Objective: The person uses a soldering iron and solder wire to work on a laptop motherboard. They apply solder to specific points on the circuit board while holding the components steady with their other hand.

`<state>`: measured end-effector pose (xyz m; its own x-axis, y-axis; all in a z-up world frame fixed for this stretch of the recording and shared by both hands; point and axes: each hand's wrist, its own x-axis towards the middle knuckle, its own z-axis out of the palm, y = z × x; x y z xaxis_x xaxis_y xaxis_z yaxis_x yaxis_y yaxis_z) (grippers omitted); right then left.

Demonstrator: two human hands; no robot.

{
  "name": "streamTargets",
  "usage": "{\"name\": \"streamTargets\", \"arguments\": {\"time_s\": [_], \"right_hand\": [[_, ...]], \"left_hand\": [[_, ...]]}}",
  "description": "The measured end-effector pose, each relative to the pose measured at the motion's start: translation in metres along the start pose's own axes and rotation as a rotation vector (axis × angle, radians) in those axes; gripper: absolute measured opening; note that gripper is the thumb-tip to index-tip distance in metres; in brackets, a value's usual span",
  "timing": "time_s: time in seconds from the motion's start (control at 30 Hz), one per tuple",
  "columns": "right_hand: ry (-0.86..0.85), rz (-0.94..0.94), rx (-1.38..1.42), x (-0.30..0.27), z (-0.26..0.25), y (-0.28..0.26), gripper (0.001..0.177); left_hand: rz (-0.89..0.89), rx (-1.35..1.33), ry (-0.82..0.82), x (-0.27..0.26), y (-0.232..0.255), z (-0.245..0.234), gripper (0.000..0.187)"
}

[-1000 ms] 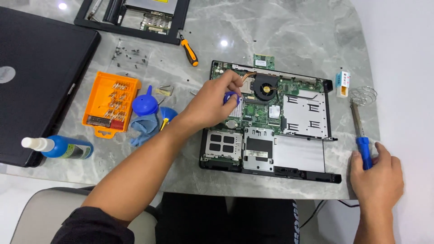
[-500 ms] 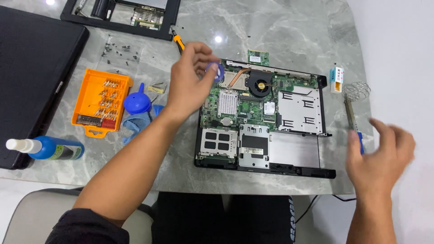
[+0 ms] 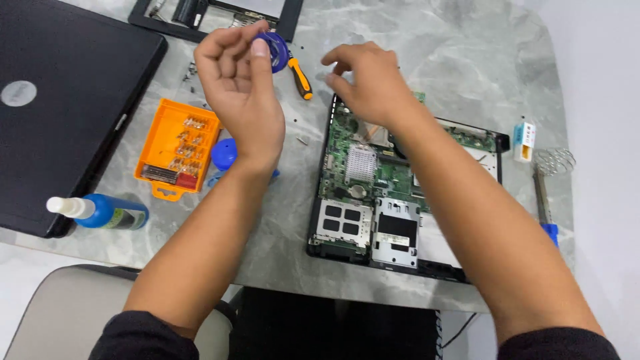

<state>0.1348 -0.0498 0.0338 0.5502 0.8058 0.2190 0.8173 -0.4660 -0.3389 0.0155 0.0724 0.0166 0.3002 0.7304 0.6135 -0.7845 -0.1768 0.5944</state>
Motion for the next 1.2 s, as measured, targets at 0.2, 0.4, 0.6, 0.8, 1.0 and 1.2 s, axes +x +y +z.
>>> {"name": "streamTargets", "arguments": {"time_s": [0.2,0.4,0.6,0.8,1.0,1.2], "right_hand": [[-0.107,0.259,-0.380,0.037,0.046,-0.018,0.038],[0.111,0.335,-0.285,0.038,0.033,0.009,0.022],[0.277,0.448,0.319,-0.052,-0.057,-0.019,0.034],[0.521,0.718,0.139,-0.215,-0.062,0.019,0.026],[0.486,0.820,0.226,-0.274,-0.043,0.041,0.043],[0.532,0.803,0.179,-0.265,-0.034,0.037,0.042]], "left_hand": [[-0.030,-0.036,0.039,0.002,-0.012,-0.004,0.022],[-0.109,-0.028,0.006,-0.002,-0.010,-0.002,0.025],[-0.293,-0.070,-0.087,-0.014,-0.018,0.000,0.029],[-0.699,0.112,-0.130,-0.034,-0.030,0.004,0.030],[-0.840,0.094,-0.135,-0.044,-0.037,0.005,0.032],[-1.011,-0.105,-0.005,-0.046,-0.050,0.004,0.032]]}}
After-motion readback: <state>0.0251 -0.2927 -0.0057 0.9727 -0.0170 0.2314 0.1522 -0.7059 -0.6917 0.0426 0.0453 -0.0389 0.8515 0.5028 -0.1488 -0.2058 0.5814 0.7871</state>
